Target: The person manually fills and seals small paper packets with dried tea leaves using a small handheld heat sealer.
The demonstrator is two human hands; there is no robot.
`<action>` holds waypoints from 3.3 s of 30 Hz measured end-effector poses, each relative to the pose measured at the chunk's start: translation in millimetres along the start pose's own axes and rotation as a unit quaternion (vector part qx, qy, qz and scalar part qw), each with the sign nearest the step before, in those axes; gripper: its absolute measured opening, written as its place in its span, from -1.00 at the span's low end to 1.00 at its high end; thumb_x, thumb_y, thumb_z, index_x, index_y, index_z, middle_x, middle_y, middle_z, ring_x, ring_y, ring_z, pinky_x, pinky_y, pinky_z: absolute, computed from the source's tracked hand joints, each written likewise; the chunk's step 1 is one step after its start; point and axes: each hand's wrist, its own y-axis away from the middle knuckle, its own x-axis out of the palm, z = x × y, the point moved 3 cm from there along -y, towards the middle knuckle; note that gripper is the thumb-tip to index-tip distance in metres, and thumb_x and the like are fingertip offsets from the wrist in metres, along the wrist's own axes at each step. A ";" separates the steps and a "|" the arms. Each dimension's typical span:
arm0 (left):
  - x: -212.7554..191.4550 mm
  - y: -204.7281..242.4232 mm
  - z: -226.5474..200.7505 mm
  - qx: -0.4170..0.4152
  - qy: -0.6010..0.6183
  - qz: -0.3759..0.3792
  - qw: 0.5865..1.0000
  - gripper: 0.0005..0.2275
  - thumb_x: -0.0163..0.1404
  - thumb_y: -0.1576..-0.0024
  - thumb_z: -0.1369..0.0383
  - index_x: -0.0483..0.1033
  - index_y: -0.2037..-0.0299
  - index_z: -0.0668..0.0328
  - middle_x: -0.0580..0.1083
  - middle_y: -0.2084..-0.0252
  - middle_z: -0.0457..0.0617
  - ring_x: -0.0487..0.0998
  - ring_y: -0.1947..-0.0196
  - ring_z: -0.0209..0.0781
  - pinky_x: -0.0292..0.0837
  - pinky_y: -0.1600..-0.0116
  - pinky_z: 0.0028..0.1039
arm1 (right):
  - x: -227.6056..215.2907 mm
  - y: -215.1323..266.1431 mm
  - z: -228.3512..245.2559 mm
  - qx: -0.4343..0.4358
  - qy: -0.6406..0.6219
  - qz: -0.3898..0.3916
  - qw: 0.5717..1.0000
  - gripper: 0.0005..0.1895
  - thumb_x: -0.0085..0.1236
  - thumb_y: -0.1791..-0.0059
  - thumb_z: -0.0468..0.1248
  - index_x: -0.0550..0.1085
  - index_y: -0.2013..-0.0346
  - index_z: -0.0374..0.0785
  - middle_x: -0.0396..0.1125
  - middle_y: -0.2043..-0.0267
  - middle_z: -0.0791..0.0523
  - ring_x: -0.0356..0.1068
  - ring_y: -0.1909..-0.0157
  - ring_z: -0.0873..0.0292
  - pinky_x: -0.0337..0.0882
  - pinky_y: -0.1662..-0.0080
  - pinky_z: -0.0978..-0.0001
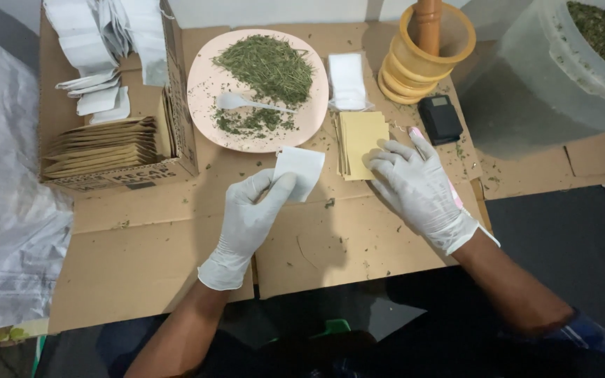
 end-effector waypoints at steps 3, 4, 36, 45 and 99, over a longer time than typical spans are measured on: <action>0.7 0.1 -3.2 -0.006 0.003 0.009 1.000 -0.87 0.20 -0.36 0.40 0.82 0.18 0.18 0.73 0.32 0.06 0.56 0.10 -0.41 0.62 -0.16 -0.19 | 1.2 2.7 -4.4 0.013 -0.065 -0.055 0.996 -0.76 0.27 -0.15 0.09 0.61 0.01 0.12 0.59 -0.08 0.39 0.43 -0.41 0.34 0.09 -0.66 0.10; 1.6 0.9 -7.5 -0.005 0.003 0.009 1.000 -0.87 0.20 -0.36 0.40 0.82 0.18 0.18 0.73 0.32 0.06 0.56 0.10 -0.41 0.62 -0.16 -0.19 | 2.0 3.6 -8.1 0.012 -0.064 -0.056 0.996 -0.76 0.27 -0.15 0.09 0.61 0.01 0.12 0.59 -0.08 0.39 0.43 -0.41 0.34 0.09 -0.66 0.10; 0.0 9.1 -64.8 0.086 -0.052 0.128 0.987 -0.95 0.29 -0.27 0.37 0.80 0.13 0.06 0.75 0.12 0.06 0.73 -0.19 0.05 0.44 -0.44 -0.05 | -81.9 -33.8 34.2 0.242 -0.676 0.147 0.680 -0.78 0.43 -0.08 -0.29 0.73 -0.02 -0.20 0.63 0.20 0.17 0.46 0.15 0.32 0.56 -0.06 0.31; 0.2 9.8 -67.4 0.243 -0.119 0.147 0.951 -0.88 0.19 -0.35 0.34 0.74 -0.01 0.06 0.73 -0.02 -0.10 0.77 -0.13 -0.12 0.56 -0.32 -0.26 | -148.0 -50.2 24.6 -0.078 -0.527 -0.028 0.846 -0.36 -0.07 -0.25 -0.02 0.31 -0.55 -0.32 0.23 -0.63 0.01 -0.07 -0.80 -0.02 0.01 -0.73 -0.20; -10.0 -0.2 -77.9 0.124 -0.164 0.102 0.973 -0.79 0.09 -0.33 0.23 0.79 0.20 0.05 0.77 0.15 -0.18 0.77 0.10 -0.27 0.60 -0.13 -0.36 | -154.7 -42.4 -8.1 -0.108 -0.438 -0.098 0.887 -0.73 0.01 -0.23 -0.27 0.63 0.12 -0.33 0.62 0.16 0.01 0.66 0.15 0.11 0.69 0.04 0.26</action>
